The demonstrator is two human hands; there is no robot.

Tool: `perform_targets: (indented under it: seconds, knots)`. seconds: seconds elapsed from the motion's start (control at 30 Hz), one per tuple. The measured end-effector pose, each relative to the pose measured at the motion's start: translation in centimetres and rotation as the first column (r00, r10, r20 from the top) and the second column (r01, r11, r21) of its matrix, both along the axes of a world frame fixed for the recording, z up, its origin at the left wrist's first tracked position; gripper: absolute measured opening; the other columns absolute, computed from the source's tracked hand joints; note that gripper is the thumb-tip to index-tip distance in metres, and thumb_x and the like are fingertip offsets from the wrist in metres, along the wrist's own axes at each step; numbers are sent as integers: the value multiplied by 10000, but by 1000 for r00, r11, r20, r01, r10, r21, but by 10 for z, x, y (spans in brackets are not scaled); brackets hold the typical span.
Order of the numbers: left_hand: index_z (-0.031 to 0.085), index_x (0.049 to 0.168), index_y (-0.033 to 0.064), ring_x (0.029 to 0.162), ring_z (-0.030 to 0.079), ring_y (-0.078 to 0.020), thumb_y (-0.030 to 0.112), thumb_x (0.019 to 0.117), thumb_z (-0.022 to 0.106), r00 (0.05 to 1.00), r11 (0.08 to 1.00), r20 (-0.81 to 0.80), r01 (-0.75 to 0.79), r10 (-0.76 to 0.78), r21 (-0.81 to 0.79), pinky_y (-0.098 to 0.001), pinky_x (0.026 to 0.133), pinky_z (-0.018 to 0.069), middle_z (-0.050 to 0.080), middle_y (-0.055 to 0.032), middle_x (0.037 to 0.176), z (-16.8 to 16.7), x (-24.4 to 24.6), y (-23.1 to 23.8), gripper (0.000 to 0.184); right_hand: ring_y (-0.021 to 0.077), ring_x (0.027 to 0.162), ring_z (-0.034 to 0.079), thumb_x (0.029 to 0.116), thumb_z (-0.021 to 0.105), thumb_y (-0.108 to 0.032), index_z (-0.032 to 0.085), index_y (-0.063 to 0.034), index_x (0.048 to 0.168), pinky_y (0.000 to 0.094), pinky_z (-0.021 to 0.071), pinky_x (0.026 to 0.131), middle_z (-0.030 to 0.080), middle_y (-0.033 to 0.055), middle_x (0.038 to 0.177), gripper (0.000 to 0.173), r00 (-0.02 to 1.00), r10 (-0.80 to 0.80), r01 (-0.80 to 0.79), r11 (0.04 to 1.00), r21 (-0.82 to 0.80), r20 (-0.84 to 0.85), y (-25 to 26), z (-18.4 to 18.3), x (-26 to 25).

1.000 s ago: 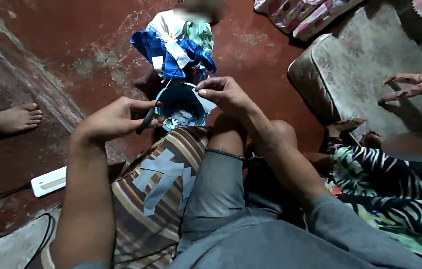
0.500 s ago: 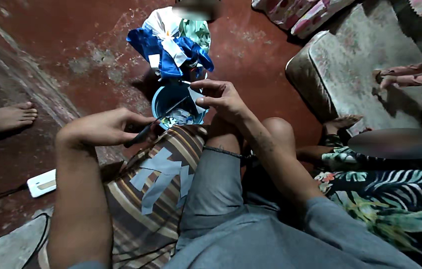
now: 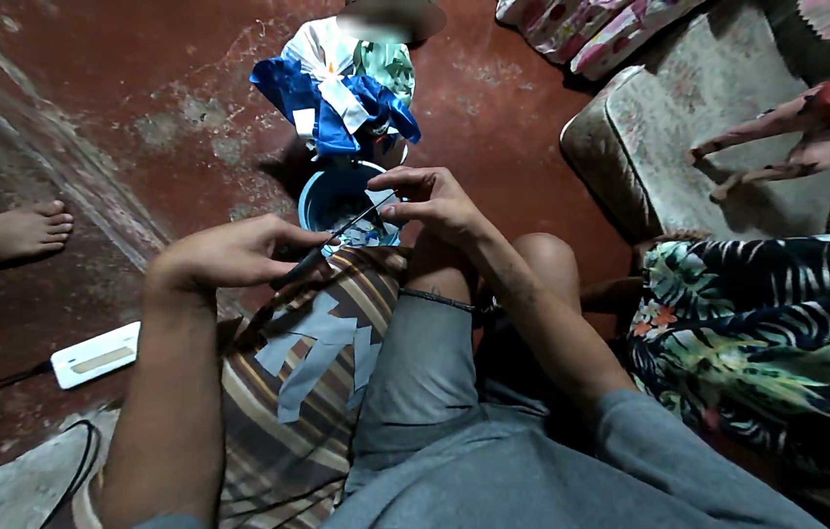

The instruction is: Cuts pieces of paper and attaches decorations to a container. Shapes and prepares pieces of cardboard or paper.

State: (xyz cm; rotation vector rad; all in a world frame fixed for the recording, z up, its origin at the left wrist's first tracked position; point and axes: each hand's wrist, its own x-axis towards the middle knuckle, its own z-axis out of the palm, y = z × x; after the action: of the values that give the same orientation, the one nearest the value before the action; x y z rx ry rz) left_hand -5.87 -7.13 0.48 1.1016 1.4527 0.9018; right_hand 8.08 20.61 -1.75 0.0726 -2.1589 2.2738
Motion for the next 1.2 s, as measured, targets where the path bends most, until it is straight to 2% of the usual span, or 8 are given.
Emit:
perform_targets:
  seconds: [0.23,0.33,0.47,0.57,0.63,0.83,0.93,1.2]
  knots:
    - [624,1406,101,915,724,-91,92,925,692,1000,1000,15,5,-5,6,-233,802,603,761,-19,1080,0,4,4,486,139,857,676,848,724,37,692,43,1203,302,600,734,682,126,1212,357,998,33,-33,999,-5,53,-4,5,1]
    - [624,1402,77,964,739,-167,56,920,680,993,997,116,11,-20,74,-275,813,624,756,-78,1122,-3,4,4,486,144,924,680,846,716,63,683,58,1207,303,600,798,686,134,1205,363,997,64,-64,998,-8,46,-3,3,1]
    - [624,1395,55,903,741,-154,101,915,681,989,993,148,-5,-14,121,-239,718,619,762,-74,1092,-5,-2,-4,486,127,939,682,852,719,44,674,70,1194,297,597,829,691,128,1189,346,996,78,-77,996,-45,35,-4,3,3]
    - [616,1411,88,924,737,-132,141,907,713,993,992,91,-79,70,101,-231,761,613,764,-50,1088,-3,-8,-11,516,95,790,640,854,736,2,597,41,1349,263,575,694,692,101,1058,515,997,56,-54,998,-41,57,-1,3,2]
    - [613,1415,95,930,736,-110,123,897,714,991,986,42,-134,130,99,-215,771,609,769,-33,1088,2,-10,-17,528,87,790,622,856,730,-2,532,17,1425,250,562,696,675,97,1079,603,998,28,-27,999,-23,52,0,3,1]
    - [636,1380,75,957,738,-136,51,905,676,982,981,-8,-189,189,38,-236,806,611,762,-52,1112,9,-15,-27,477,109,872,673,891,685,52,655,40,1213,282,586,791,706,98,1092,324,1000,4,-4,997,-81,4,-1,2,3]
    - [622,1404,88,862,725,-97,89,899,702,993,994,-24,-111,112,15,-205,699,599,761,-33,1074,5,-18,-27,511,132,981,677,916,661,21,706,58,1141,298,590,849,691,115,1187,232,1000,-21,22,999,-47,11,-1,2,3]
    - [599,1436,89,889,727,-111,71,888,668,998,995,-54,-24,19,-101,-232,738,601,757,-58,1101,3,-11,-16,552,141,1015,663,914,642,30,675,70,1205,300,569,897,667,128,1246,295,998,-69,69,996,-60,2,-3,8,7]
